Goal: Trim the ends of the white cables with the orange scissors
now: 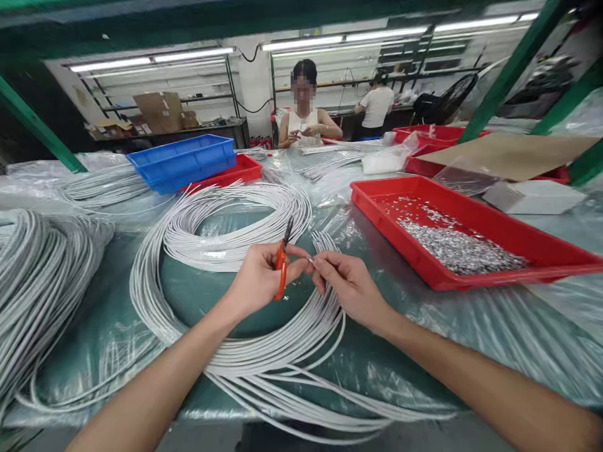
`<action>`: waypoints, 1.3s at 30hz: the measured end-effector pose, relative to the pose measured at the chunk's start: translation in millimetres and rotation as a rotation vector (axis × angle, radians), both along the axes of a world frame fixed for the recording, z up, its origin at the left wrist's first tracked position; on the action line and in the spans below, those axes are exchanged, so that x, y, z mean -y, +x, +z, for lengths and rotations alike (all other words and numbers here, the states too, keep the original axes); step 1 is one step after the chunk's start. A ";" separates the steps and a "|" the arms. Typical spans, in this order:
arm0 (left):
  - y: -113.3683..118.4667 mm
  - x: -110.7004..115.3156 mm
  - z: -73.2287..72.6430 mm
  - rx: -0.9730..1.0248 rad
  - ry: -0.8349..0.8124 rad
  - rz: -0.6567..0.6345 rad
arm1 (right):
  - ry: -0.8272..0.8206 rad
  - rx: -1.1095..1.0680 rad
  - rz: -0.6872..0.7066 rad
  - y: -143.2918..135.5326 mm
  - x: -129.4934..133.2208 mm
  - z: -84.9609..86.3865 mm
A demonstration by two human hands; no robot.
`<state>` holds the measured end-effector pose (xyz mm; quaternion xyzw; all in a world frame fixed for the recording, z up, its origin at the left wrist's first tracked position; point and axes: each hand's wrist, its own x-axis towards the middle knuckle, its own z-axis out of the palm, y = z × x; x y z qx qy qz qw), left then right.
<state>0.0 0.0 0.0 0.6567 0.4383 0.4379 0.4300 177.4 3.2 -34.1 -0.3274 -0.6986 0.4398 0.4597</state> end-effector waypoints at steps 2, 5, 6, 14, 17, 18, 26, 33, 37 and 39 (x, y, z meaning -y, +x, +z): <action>0.9 -0.2 -0.5 0.001 0.007 0.004 | -0.008 -0.008 0.004 -0.3 -0.5 0.5; 1.3 0.0 -1.1 0.004 0.016 0.008 | -0.008 -0.019 -0.003 -1.1 0.1 2.3; 1.2 0.2 -1.1 0.004 0.018 0.008 | -0.003 -0.022 -0.009 -1.3 0.7 3.1; 0.8 1.5 0.2 0.018 0.020 -0.030 | 0.013 -0.047 -0.048 -0.4 4.5 5.4; -0.1 1.2 -0.5 0.021 0.020 -0.040 | 0.012 -0.045 -0.060 0.0 4.9 4.6; -0.5 1.1 -0.8 0.021 0.022 -0.048 | 0.012 -0.043 -0.064 -0.1 5.0 4.4; 0.4 1.2 0.4 0.040 0.003 -0.038 | 0.009 -0.045 -0.078 -1.1 4.4 3.4; -0.3 -0.6 -2.6 0.049 -0.001 -0.059 | 0.013 -0.047 -0.080 -0.7 5.5 4.2; -0.9 -1.6 -5.1 0.054 0.000 -0.055 | 0.023 -0.046 -0.088 -1.1 5.6 5.1; -0.9 -1.8 -5.5 0.059 -0.005 -0.055 | 0.028 -0.044 -0.090 -1.0 5.5 5.5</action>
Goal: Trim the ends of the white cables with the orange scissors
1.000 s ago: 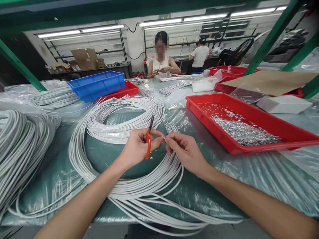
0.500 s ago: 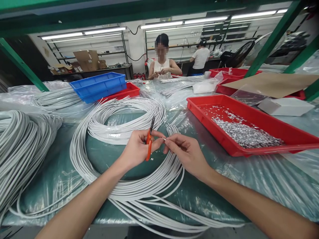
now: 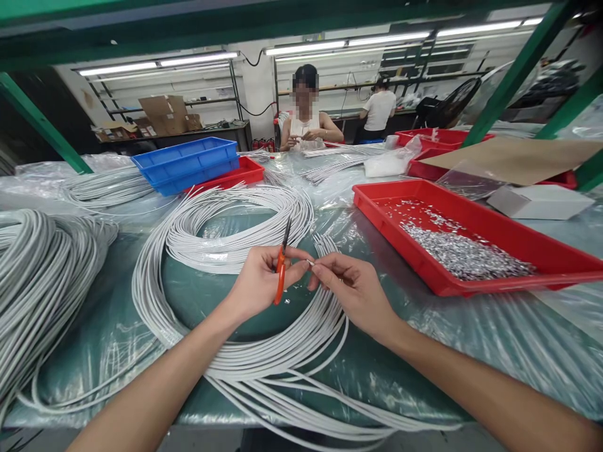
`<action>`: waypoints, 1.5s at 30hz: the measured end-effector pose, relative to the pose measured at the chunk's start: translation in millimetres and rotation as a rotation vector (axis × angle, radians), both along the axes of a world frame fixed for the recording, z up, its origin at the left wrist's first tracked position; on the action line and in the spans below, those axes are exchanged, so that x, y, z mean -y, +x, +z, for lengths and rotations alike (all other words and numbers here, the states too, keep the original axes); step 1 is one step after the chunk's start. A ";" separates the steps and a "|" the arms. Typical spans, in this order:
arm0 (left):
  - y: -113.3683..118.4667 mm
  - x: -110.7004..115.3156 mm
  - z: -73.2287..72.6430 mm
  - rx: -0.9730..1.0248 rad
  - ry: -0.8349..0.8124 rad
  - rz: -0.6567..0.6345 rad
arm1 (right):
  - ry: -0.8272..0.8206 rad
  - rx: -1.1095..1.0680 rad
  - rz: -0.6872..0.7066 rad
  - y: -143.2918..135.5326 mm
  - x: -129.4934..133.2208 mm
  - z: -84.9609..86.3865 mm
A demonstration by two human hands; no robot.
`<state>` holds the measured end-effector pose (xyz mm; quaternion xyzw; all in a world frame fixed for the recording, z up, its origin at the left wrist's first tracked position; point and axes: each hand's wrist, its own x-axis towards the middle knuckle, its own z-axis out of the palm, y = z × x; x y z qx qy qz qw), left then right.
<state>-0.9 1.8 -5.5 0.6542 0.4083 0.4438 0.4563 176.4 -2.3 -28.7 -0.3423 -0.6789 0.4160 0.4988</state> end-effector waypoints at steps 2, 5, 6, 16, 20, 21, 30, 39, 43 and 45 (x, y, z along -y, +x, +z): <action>0.1 0.0 0.0 0.001 -0.006 -0.005 | 0.000 0.003 -0.001 0.2 -0.1 0.2; 0.4 0.4 0.4 0.004 -0.016 0.004 | -0.009 0.002 0.000 0.3 -0.4 -0.3; 0.6 0.6 0.7 0.007 -0.019 0.008 | -0.018 -0.001 0.003 0.2 -0.5 -0.5; 1.5 2.9 5.3 -0.007 -0.027 -0.012 | -0.243 -0.094 0.172 -1.4 -2.4 1.8; 2.0 2.7 5.2 -0.013 -0.036 0.006 | -0.388 -0.201 0.290 -2.6 -2.2 2.9; 2.3 2.9 5.3 -0.011 -0.038 0.015 | -0.420 -0.228 0.313 -2.9 -1.9 3.1; 1.2 5.0 4.7 -0.039 -0.010 0.018 | -0.458 -0.251 0.352 -2.1 -1.2 2.5; 1.6 6.2 6.9 -0.054 -0.017 0.019 | -0.411 -0.200 0.284 -1.8 -0.7 4.5; 1.2 6.3 7.0 -0.068 -0.012 0.012 | -0.416 -0.193 0.284 -1.5 -0.3 4.2; 0.3 5.1 6.5 -0.085 -0.006 -0.001 | -0.414 -0.190 0.280 -1.2 -0.6 3.6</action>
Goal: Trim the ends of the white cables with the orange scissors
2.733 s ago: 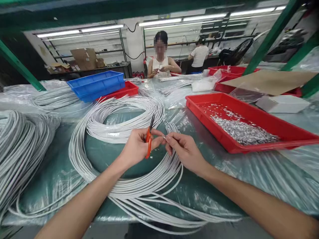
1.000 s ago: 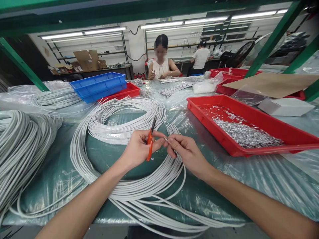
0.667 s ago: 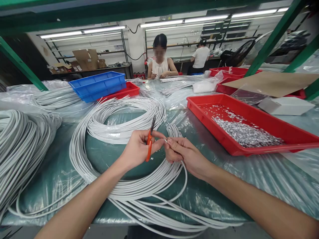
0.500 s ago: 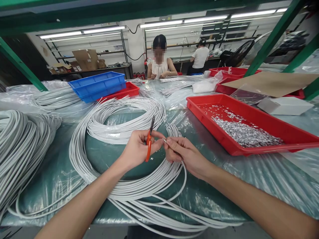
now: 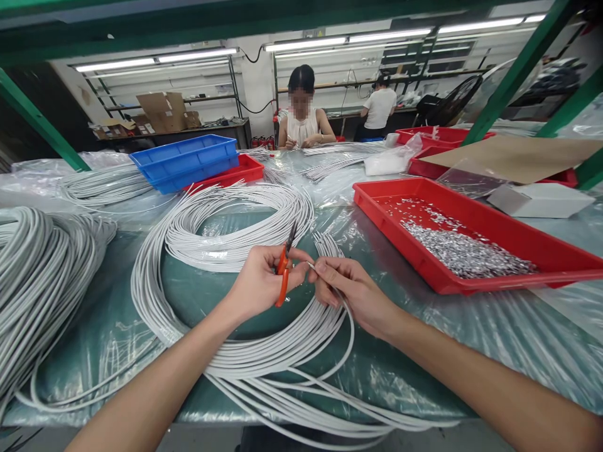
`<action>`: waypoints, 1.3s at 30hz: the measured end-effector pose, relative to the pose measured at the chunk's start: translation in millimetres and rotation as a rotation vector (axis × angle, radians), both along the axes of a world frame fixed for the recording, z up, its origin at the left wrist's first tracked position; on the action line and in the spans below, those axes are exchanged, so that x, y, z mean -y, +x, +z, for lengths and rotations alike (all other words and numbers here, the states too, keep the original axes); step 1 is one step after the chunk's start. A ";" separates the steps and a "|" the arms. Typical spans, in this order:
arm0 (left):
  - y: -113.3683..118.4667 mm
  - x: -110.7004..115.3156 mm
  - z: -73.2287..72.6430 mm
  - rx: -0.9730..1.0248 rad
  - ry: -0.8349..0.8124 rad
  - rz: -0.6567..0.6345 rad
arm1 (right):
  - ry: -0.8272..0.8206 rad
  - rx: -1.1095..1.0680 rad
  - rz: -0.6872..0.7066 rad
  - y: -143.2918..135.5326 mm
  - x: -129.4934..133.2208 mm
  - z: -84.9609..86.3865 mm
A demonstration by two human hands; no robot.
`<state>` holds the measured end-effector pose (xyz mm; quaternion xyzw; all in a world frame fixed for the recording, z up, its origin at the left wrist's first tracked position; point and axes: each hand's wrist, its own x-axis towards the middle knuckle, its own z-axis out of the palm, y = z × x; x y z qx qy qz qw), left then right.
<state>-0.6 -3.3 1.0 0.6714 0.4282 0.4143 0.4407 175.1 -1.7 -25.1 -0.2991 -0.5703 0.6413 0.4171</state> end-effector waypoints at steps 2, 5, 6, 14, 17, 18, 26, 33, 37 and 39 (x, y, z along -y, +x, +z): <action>-1.3 -2.3 -1.1 -0.033 0.007 0.001 | 0.016 0.004 -0.026 0.3 -0.5 -0.2; -3.9 -6.8 -3.6 -0.151 0.028 0.055 | 0.058 0.009 -0.106 0.8 -1.4 1.3; -5.1 -8.3 -4.5 -0.201 0.032 0.065 | 0.070 0.008 -0.133 0.9 -1.7 2.1; -11.5 -12.3 -12.9 -0.495 0.088 -0.028 | 0.091 -0.060 -0.204 1.6 -5.5 1.9; -11.3 -11.9 -14.7 -0.538 0.101 -0.065 | 0.146 -0.039 -0.213 1.8 -6.8 -1.7; -11.2 -11.8 -14.8 -0.546 0.104 -0.070 | 0.172 -0.025 -0.218 2.0 -7.2 -3.0; -11.7 -10.7 -14.4 -0.543 0.067 -0.136 | 0.197 0.030 -0.194 3.2 -10.0 -8.3; -12.5 -11.2 -17.0 -0.530 0.033 -0.180 | 0.125 0.007 -0.128 3.5 -12.1 -7.0; -12.8 -11.4 -15.6 -0.562 0.016 -0.188 | 0.114 -0.005 -0.102 4.1 -12.5 -5.6; -12.6 -11.7 -15.4 -0.577 0.018 -0.179 | 0.117 -0.006 -0.108 4.0 -12.3 -5.0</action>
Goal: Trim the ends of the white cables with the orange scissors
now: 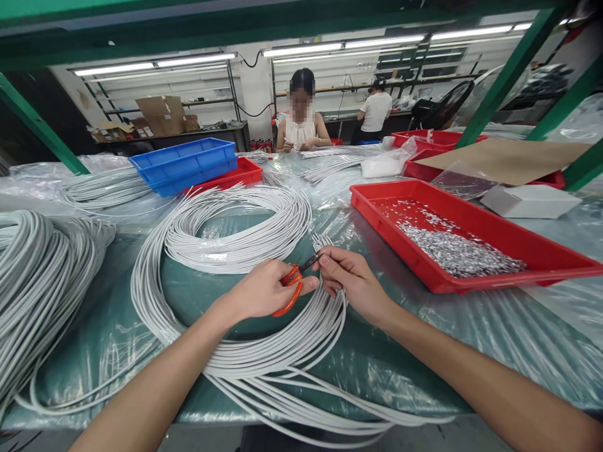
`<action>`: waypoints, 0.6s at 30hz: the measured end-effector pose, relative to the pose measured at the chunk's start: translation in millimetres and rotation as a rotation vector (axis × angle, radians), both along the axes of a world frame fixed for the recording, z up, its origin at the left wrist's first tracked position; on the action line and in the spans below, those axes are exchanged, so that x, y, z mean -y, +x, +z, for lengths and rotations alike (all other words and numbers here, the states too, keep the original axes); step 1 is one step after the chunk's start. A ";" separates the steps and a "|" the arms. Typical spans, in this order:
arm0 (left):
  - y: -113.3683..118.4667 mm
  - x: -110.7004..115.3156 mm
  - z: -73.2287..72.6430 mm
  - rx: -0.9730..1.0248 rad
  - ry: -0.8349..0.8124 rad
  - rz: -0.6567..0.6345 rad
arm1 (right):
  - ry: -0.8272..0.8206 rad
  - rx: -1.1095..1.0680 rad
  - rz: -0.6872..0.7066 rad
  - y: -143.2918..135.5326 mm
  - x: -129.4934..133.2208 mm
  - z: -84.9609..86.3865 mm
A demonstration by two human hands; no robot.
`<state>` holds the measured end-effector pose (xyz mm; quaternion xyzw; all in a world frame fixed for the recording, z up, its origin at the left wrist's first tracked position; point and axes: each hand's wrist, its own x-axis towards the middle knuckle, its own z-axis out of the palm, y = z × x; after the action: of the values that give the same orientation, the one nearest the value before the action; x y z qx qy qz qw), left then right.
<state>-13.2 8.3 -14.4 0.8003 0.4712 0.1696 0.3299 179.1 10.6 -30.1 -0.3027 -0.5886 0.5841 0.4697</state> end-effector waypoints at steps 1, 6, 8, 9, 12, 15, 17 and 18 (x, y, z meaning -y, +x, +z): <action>0.2 -0.2 -0.1 -0.005 0.003 0.003 | 0.002 0.002 -0.006 -0.1 0.2 0.2; 1.6 -0.3 0.2 -0.018 -0.006 0.004 | 0.010 0.014 -0.008 0.1 1.0 -0.1; 2.0 0.3 1.2 -0.026 -0.002 0.010 | 0.012 0.022 0.000 0.4 1.1 -0.5; 2.0 0.6 1.8 -0.032 0.005 0.015 | 0.013 0.025 0.001 0.5 1.1 -0.7; 1.2 1.6 2.8 -0.054 0.032 0.030 | 0.018 0.035 -0.006 0.3 0.7 -1.2; 0.2 1.9 2.0 -0.072 0.049 0.036 | 0.022 0.039 -0.003 -0.2 0.2 -1.9; -0.1 1.6 0.8 -0.079 0.058 0.039 | 0.012 0.035 0.000 -0.3 -0.1 -2.1; -0.2 1.5 0.2 -0.081 0.062 0.040 | 0.003 0.031 0.003 -0.3 -0.1 -2.0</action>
<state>-13.5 6.9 -14.2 0.8068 0.4944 0.1581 0.2822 178.8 10.7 -32.1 -0.3103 -0.5971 0.5793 0.4600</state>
